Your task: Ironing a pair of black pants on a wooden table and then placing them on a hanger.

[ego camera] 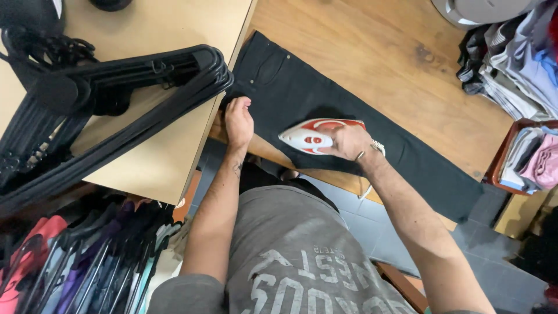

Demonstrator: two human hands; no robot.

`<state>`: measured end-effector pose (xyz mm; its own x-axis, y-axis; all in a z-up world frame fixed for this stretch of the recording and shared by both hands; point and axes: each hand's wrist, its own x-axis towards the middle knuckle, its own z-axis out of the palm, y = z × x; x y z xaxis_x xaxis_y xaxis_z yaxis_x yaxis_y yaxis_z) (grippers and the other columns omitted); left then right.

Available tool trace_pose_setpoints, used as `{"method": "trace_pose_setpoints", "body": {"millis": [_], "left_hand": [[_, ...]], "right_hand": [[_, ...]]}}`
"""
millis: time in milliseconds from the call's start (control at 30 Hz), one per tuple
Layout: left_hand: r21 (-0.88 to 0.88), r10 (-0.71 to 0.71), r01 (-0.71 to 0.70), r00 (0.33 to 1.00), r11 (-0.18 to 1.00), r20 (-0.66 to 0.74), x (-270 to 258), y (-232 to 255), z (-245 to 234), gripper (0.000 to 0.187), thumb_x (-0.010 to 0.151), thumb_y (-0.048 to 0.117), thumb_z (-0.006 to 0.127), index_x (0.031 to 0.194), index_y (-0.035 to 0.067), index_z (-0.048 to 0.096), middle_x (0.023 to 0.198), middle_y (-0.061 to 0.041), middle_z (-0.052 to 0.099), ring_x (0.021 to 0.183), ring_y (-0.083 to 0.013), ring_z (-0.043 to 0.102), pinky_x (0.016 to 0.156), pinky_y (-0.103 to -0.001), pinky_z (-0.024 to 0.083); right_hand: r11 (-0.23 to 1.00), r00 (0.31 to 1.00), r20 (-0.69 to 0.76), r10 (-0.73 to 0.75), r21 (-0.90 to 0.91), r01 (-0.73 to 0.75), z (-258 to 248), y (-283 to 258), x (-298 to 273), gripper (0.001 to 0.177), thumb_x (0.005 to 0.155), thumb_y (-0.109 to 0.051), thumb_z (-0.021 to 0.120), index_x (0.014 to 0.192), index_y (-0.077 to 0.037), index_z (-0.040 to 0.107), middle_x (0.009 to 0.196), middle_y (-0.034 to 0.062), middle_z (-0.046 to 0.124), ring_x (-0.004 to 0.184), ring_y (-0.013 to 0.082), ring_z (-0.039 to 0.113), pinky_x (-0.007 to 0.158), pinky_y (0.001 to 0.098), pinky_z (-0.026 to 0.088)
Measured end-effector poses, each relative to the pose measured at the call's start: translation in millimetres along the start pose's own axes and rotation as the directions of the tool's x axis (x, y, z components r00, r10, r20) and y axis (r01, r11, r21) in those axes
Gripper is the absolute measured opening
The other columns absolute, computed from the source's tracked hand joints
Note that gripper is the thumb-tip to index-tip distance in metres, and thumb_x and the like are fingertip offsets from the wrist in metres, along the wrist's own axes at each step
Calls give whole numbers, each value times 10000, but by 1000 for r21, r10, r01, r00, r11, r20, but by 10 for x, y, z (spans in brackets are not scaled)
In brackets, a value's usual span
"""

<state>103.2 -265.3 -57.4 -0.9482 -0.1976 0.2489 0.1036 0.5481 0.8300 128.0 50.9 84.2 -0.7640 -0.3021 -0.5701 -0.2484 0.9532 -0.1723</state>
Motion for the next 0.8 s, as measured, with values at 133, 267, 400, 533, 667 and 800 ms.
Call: {"method": "trace_pose_setpoints", "body": {"millis": [133, 267, 400, 533, 667, 800], "left_hand": [[-16, 2, -2, 1000, 1000, 3, 20, -10, 21, 254, 909, -55, 509, 944, 149, 658, 848, -39, 684, 799, -258, 679, 781, -354, 556], [15, 2, -2, 1000, 1000, -13, 24, 35, 10, 235, 905, -59, 532, 934, 144, 647, 836, -51, 676, 786, -288, 674, 776, -378, 557], [30, -9, 10, 999, 1000, -32, 28, -19, 78, 235, 923, -36, 513, 928, 161, 641, 827, -27, 677, 777, -262, 678, 760, -359, 559], [47, -13, 14, 1000, 999, -19, 24, 45, 50, 239, 915, -54, 512, 928, 152, 632, 816, -38, 667, 769, -285, 673, 758, -381, 560], [112, -34, 33, 999, 993, 11, 69, 108, 34, 178, 917, -25, 574, 939, 141, 634, 827, -54, 660, 782, -321, 669, 780, -418, 553], [271, -51, 18, 992, 962, 114, 33, 278, -7, 403, 744, 199, 903, 1039, 137, 635, 949, -55, 641, 891, -303, 653, 850, -445, 528]], "right_hand": [[998, 998, -51, 41, -44, -43, 235, 221, -141, 574, 821, -756, 618, 1323, -479, 608, 840, 0, 788, 882, 245, 777, 849, 403, 629], [1000, 999, 39, 12, 0, -12, 255, 325, -332, 578, 798, -724, 647, 1337, -524, 585, 905, -14, 791, 918, 264, 764, 859, 435, 627], [998, 999, 37, 40, -39, -38, 316, 495, -432, 586, 793, -749, 625, 1358, -637, 522, 918, -84, 792, 922, 219, 763, 857, 417, 632], [997, 995, 101, 4, -77, 4, 376, 519, -534, 544, 803, -735, 625, 1321, -578, 572, 980, -84, 792, 954, 209, 761, 861, 412, 629], [992, 986, 110, 125, -13, -125, 427, 582, -560, 573, 814, -752, 606, 1358, -581, 541, 1054, -73, 789, 1002, 233, 758, 906, 429, 622], [900, 912, 99, 398, 150, -409, 295, 555, -790, 604, 862, -714, 603, 1428, -517, 524, 1086, 60, 786, 1017, 320, 755, 905, 488, 612]]}}
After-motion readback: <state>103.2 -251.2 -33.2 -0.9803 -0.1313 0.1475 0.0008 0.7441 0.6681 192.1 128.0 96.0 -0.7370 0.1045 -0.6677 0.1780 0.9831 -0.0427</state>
